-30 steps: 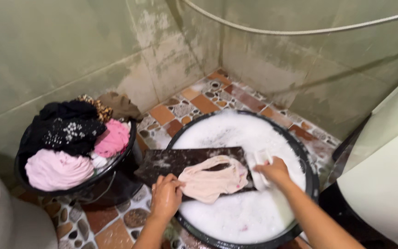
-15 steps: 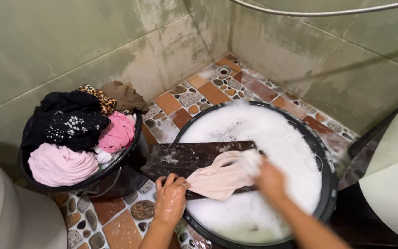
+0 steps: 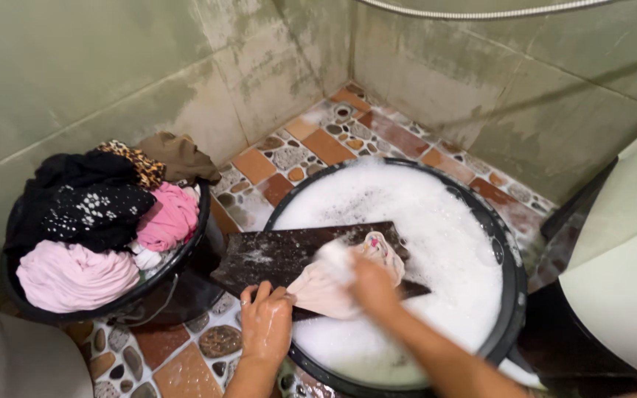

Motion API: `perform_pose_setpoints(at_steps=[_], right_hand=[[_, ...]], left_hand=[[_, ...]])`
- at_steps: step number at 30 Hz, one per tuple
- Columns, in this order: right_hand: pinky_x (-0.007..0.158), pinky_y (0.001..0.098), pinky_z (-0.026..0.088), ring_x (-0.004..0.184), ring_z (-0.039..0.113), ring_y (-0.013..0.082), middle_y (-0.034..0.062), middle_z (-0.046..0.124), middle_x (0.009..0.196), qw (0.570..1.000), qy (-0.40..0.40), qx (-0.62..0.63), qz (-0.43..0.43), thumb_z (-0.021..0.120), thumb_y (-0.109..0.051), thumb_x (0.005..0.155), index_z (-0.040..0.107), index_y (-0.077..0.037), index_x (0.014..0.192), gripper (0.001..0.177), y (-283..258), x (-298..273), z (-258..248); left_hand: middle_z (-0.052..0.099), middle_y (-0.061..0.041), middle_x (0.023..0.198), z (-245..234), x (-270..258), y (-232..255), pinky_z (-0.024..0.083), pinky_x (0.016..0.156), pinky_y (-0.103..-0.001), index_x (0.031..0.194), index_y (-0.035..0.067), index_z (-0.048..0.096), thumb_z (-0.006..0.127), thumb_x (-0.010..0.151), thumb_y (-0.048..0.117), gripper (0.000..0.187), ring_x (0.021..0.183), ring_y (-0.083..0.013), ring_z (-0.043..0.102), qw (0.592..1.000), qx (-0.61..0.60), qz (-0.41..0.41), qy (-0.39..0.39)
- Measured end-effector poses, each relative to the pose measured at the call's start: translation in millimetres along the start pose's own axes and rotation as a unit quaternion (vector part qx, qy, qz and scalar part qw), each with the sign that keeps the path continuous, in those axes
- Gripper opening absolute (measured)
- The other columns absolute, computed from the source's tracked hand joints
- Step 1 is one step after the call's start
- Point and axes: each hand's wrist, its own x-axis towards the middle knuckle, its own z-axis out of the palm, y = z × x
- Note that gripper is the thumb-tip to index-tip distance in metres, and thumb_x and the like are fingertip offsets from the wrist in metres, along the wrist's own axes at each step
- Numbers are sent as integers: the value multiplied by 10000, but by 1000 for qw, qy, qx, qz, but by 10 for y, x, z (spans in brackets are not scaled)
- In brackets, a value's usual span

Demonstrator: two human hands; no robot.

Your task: The person hand-washes several garments in a basin of soapy water using a washboard and a brush. They scrub each item individually, rinse it, and place it into a separate bucket. The process is repeated for multiple pieces of clothing.

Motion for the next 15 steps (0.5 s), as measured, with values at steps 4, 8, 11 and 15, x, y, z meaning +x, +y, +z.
perform_pose_setpoints(at_steps=[4,8,11,15], right_hand=[[764,470,581,841,708,350,187,716,977,961,88,-250,81,804,-229,774,574,-21,1311,620,754,407,-810],[706,452,584,747,713,330,177,719,906,979,122,-161,-23,628,-71,765,480,36,1443,702,342,402,-475],[764,459,572,836,706,352,205,718,913,989,60,-46,-125,774,-99,729,622,22,1181,492,-244,-61,319],[752,471,570,842,707,384,217,717,971,961,111,9,-252,850,-152,653,617,16,1230,645,-126,-140,312]], left_hand=[[735,-41,908,-50,23,33,387,984,-479,818,75,796,642,757,48,168,992,-242,617,1000,-1,19,2],[729,-34,906,-99,82,101,381,1009,-475,801,76,788,642,770,48,152,1003,-225,613,999,12,-10,-36],[724,-37,904,-97,29,94,383,1000,-472,766,82,778,640,765,42,144,1017,-233,610,998,34,-11,-52],[718,-41,874,-39,27,73,392,973,-483,763,83,778,635,763,38,150,981,-244,615,999,25,-5,-21]])
